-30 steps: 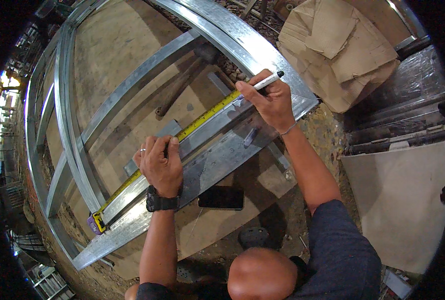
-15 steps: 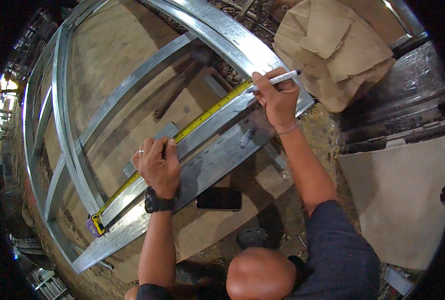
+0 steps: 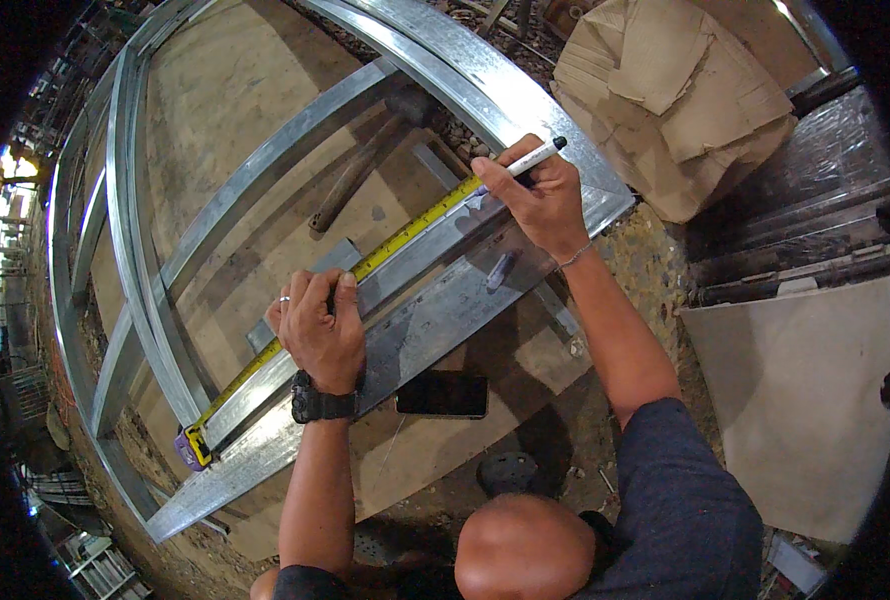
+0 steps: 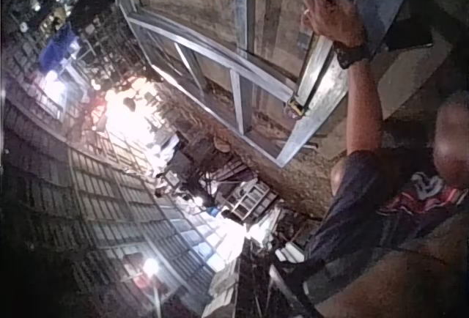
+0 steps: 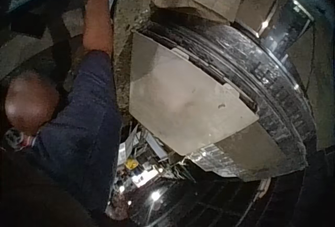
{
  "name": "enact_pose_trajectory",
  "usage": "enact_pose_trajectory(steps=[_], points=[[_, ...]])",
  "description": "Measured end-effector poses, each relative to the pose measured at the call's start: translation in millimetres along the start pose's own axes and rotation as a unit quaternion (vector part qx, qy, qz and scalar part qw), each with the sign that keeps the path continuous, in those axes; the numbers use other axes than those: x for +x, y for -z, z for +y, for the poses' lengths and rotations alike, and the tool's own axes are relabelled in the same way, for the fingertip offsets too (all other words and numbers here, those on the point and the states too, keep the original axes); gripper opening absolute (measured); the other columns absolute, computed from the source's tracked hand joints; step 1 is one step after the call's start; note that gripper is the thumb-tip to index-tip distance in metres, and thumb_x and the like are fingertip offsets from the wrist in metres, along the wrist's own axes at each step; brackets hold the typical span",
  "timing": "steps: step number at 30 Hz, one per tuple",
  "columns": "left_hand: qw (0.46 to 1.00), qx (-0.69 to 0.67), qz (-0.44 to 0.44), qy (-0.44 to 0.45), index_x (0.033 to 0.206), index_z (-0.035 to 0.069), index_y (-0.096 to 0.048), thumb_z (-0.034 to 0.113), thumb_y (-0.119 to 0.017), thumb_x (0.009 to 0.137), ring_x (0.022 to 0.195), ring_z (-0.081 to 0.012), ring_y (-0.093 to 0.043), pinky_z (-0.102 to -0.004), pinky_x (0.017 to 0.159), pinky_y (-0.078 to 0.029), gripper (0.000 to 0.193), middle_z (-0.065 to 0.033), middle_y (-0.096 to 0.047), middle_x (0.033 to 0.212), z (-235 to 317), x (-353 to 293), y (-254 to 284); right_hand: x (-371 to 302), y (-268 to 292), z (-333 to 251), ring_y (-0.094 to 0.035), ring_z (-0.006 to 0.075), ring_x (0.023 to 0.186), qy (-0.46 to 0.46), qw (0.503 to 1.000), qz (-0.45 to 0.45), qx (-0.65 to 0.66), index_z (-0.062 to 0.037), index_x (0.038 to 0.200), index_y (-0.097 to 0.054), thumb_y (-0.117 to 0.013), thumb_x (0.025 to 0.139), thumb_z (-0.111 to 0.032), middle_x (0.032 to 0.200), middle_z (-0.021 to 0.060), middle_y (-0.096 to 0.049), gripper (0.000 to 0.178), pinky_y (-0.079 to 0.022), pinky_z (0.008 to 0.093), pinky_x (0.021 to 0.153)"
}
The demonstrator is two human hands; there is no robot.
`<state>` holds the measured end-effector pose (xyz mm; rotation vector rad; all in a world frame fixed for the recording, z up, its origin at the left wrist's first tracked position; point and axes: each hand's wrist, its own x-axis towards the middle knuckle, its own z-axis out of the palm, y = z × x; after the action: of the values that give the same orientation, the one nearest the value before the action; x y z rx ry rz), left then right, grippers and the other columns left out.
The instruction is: The person measures a metal frame using a tape measure and marks specific points with a marker. The person remains seated on the floor throughout the process, adjusting the tape measure and marking the frame repeatedly.
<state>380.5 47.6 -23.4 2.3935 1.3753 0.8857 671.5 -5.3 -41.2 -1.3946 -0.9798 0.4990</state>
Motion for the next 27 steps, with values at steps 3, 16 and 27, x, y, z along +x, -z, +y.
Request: enact_pose_trajectory(steps=[3,16,27], points=[[1.0,-0.002,0.002,0.001,0.092,0.008,-0.073,0.021,-0.073,0.098,0.083,-0.0267,-0.06,-0.0395,0.088,-0.038,0.014,-0.0065,-0.062,0.085,0.9,0.4,0.2,0.3,-0.4,-0.6,-0.059,0.0035,0.068,0.004,1.0,-0.003,0.006,-0.0081,0.083,-0.069,-0.086,0.096,-0.023,0.073,-0.002,-0.071,0.026,-0.048,0.0258,0.061],[1.0,-0.004,0.014,-0.007,0.091,0.011,-0.073,0.022,-0.075,0.097,0.083,-0.0282,-0.061,-0.0404,0.088,-0.038,0.013,-0.0064,-0.061,0.083,-2.1,-0.2,-2.7,0.7,-0.9,2.9,-0.058,0.0027,0.067,0.018,1.0,-0.017,0.01,-0.0077,0.083,-0.069,-0.085,0.097,-0.025,0.072,-0.0028,-0.07,0.028,-0.047,0.0249,0.06],[1.0,0.002,0.004,-0.003,0.092,0.007,-0.074,0.021,-0.073,0.098,0.084,-0.0235,-0.061,-0.0379,0.089,-0.037,0.015,-0.0059,-0.063,0.086,-2.4,-0.5,-2.0,0.7,-1.7,0.4,-0.057,0.0026,0.066,0.024,1.0,-0.018,0.007,-0.0074,0.083,-0.068,-0.085,0.098,-0.023,0.071,-0.0026,-0.068,0.028,-0.046,0.025,0.059]])
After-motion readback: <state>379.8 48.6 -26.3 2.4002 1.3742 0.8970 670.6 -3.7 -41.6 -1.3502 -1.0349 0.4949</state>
